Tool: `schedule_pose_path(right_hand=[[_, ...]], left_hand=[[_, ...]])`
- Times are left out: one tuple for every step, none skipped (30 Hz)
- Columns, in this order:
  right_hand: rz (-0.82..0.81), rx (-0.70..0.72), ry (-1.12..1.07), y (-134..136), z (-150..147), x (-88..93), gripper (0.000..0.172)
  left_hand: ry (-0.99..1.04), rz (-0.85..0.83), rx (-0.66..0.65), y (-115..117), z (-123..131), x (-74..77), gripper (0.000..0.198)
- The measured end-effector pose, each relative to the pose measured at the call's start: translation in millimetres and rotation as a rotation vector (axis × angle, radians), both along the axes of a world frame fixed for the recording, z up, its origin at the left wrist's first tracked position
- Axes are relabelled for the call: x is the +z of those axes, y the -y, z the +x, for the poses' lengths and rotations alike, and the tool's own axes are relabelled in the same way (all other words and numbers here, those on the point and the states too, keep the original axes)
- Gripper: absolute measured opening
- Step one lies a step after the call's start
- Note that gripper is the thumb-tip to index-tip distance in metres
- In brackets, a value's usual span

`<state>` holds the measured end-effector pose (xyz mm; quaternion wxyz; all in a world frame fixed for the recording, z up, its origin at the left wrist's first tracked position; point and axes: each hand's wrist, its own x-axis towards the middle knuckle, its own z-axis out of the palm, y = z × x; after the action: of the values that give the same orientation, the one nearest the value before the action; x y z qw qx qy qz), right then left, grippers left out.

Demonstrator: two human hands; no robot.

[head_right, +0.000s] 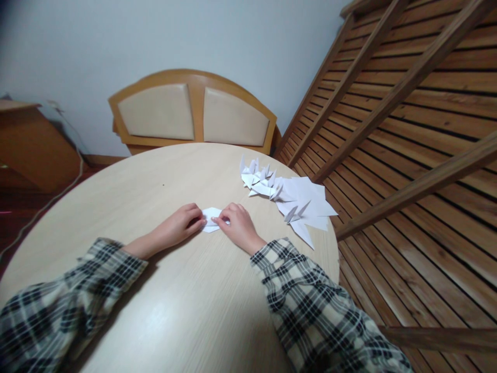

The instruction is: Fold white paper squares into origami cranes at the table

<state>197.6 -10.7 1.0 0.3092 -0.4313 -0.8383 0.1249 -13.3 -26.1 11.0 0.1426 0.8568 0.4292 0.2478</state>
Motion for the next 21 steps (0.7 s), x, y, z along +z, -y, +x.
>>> schedule_pose_path(right_hand=[[0.001,-0.006,0.012,1,0,0.2,0.024],[0.004,-0.011,0.023,2,-1,0.7,0.024],[0.008,-0.016,0.034,3,-1,1.4,0.023],[0.012,-0.02,0.044,4,-2,2.1,0.022],[0.015,-0.022,0.053,4,-2,2.8,0.021],[0.016,-0.024,0.061,5,-3,3.4,0.02],[0.014,-0.026,0.068,6,-3,3.7,0.019],[0.01,-0.03,0.075,6,-3,3.7,0.018],[0.007,-0.037,0.081,6,-4,3.3,0.017],[0.003,-0.047,0.088,6,-4,2.6,0.017],[0.002,-0.059,0.094,5,-5,1.7,0.017],[0.003,-0.071,0.1,5,-6,0.6,0.016],[0.008,-0.081,0.105,4,-7,-0.4,0.016],[0.014,-0.089,0.111,4,-7,-1.3,0.015],[0.022,-0.092,0.116,4,-8,-2.0,0.015],[0.03,-0.093,0.121,3,-9,-2.5,0.015],[0.036,-0.091,0.126,3,-9,-2.7,0.015],[0.038,-0.09,0.131,3,-10,-2.7,0.016],[0.038,-0.089,0.135,3,-10,-2.5,0.017],[0.035,-0.09,0.142,3,-11,-2.2,0.018],[0.033,-0.092,0.149,2,-12,-1.9,0.019]], left_hand=[[0.002,-0.001,0.008,0,1,0.3,0.022],[0.006,-0.001,0.013,1,2,0.6,0.021],[0.011,0.0,0.016,1,2,0.7,0.021],[0.017,0.003,0.017,1,3,0.7,0.021],[0.022,0.008,0.018,1,4,0.7,0.021],[0.027,0.012,0.021,1,5,0.6,0.021],[0.03,0.015,0.024,1,5,0.5,0.021],[0.032,0.017,0.027,1,6,0.4,0.021],[0.035,0.02,0.028,1,7,0.4,0.02],[0.037,0.022,0.028,1,7,0.4,0.02],[0.039,0.022,0.024,1,7,0.4,0.019],[0.041,0.022,0.018,1,7,0.3,0.019],[0.042,0.022,0.014,1,7,0.3,0.018],[0.041,0.021,0.011,1,7,0.2,0.018],[0.039,0.02,0.012,1,7,0.0,0.019],[0.034,0.023,0.015,1,7,-0.2,0.019],[0.028,0.026,0.018,1,6,-0.5,0.02],[0.019,0.033,0.023,1,6,-0.7,0.021],[0.006,0.044,0.034,1,6,-0.8,0.022],[-0.016,0.063,0.052,1,6,-0.7,0.023],[-0.048,0.088,0.076,1,6,-0.5,0.024]])
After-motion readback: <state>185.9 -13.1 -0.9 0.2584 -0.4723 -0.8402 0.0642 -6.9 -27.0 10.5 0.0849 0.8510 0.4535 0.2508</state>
